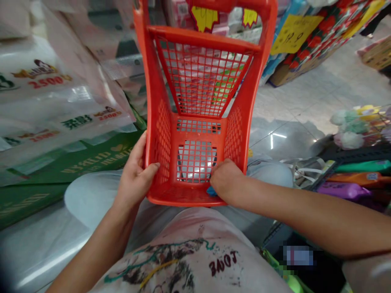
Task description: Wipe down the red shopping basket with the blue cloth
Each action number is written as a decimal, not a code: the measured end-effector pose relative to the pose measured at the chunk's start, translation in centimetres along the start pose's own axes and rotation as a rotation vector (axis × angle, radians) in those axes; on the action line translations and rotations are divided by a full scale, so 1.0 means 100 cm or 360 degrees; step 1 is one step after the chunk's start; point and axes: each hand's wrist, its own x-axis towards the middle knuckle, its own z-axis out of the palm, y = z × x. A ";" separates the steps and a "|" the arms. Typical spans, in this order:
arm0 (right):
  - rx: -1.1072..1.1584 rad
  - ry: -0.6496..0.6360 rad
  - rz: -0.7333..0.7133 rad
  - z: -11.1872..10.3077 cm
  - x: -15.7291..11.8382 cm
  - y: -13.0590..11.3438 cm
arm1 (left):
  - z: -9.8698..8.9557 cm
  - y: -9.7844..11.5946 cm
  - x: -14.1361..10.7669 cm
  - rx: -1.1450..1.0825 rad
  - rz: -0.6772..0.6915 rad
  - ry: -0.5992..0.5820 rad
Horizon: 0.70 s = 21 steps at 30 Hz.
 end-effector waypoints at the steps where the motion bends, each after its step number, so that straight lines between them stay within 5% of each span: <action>1: -0.0030 0.0010 0.0028 -0.001 0.003 0.004 | -0.002 0.000 0.003 -0.0022 0.0003 -0.0033; 8: -0.0088 0.0175 0.0328 -0.019 -0.004 0.034 | -0.006 -0.004 0.025 0.0025 0.0073 -0.0187; 13: 0.0055 0.0087 -0.0123 -0.005 -0.010 0.029 | -0.008 -0.007 0.048 -0.0060 0.0038 -0.0242; 17: 0.0013 0.0260 0.0184 -0.004 -0.013 0.048 | -0.013 -0.004 0.074 -0.0127 -0.0030 -0.0316; 21: 0.0071 0.0328 0.0284 -0.010 -0.013 0.057 | -0.005 0.014 0.061 0.0444 0.0210 -0.0059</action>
